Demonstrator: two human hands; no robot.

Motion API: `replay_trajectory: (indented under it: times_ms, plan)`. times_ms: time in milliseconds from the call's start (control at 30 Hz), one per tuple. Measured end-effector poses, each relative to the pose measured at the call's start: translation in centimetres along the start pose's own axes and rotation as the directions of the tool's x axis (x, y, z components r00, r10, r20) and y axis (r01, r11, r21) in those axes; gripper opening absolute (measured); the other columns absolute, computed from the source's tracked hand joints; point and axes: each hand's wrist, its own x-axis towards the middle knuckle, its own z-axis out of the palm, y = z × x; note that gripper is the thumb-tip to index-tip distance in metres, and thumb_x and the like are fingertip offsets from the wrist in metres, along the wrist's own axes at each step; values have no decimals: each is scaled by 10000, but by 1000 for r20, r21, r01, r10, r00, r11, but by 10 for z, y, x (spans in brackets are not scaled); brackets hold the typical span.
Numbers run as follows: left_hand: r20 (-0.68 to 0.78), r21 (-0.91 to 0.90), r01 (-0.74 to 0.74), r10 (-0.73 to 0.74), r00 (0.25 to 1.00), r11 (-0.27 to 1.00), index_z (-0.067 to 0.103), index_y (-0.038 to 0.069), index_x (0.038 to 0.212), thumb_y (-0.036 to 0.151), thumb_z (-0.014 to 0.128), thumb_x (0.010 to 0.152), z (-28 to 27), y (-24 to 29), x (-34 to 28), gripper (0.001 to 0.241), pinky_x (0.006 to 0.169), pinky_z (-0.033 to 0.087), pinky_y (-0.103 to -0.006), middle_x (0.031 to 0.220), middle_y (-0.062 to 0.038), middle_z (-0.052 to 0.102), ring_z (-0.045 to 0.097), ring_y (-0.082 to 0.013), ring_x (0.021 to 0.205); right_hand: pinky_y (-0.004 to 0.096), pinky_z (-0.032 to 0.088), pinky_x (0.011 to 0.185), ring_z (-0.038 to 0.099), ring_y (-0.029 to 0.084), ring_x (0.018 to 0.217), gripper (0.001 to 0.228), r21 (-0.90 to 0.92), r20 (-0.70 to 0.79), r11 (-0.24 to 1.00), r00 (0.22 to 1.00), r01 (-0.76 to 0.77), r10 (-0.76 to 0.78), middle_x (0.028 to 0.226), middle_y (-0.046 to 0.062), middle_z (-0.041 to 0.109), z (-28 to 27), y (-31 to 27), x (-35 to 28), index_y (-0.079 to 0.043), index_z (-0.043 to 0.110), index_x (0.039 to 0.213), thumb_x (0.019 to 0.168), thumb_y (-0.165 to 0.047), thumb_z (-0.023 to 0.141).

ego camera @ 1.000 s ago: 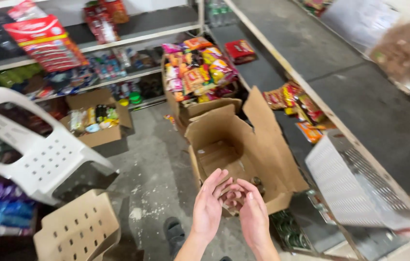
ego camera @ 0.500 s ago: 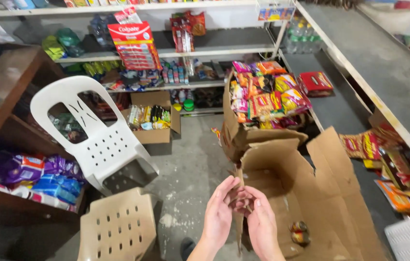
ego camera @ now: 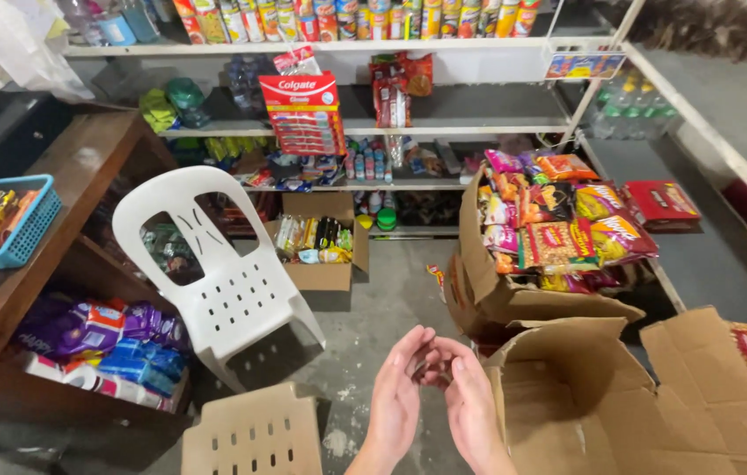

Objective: Restocking and organizing canned goods on grocery store shelves.

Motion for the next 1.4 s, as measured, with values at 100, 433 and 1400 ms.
replay_trajectory:
  times_ms: [100,433,1400]
  plan:
    - [-43,-15,18,-18,999,1000,482,-25,1479,333,450,1021,-14,5,12,583,1118,377,-393,1496,-145,559,520,-250,1337,390,489,918,604,215,1035,439,-29,27,1000,1000,1,0,1144,107,640,4,14,23,30,574,1332,1048,-295,496]
    - [-69,-19,-11,10,998,1000,478,-39,1477,334,453,1023,-40,5,103,588,1135,384,-412,1490,-171,569,530,-274,1360,398,485,875,580,212,995,457,56,33,997,998,-52,50,1118,113,620,-14,41,125,45,562,1336,1051,-304,484]
    - [-64,-19,-67,66,996,998,468,-30,1490,308,430,1036,14,-38,486,568,1123,411,-392,1481,-174,567,541,-250,1344,365,485,856,547,185,885,450,28,108,997,991,-78,75,1068,105,595,-97,-42,500,66,533,1347,1060,-255,405]
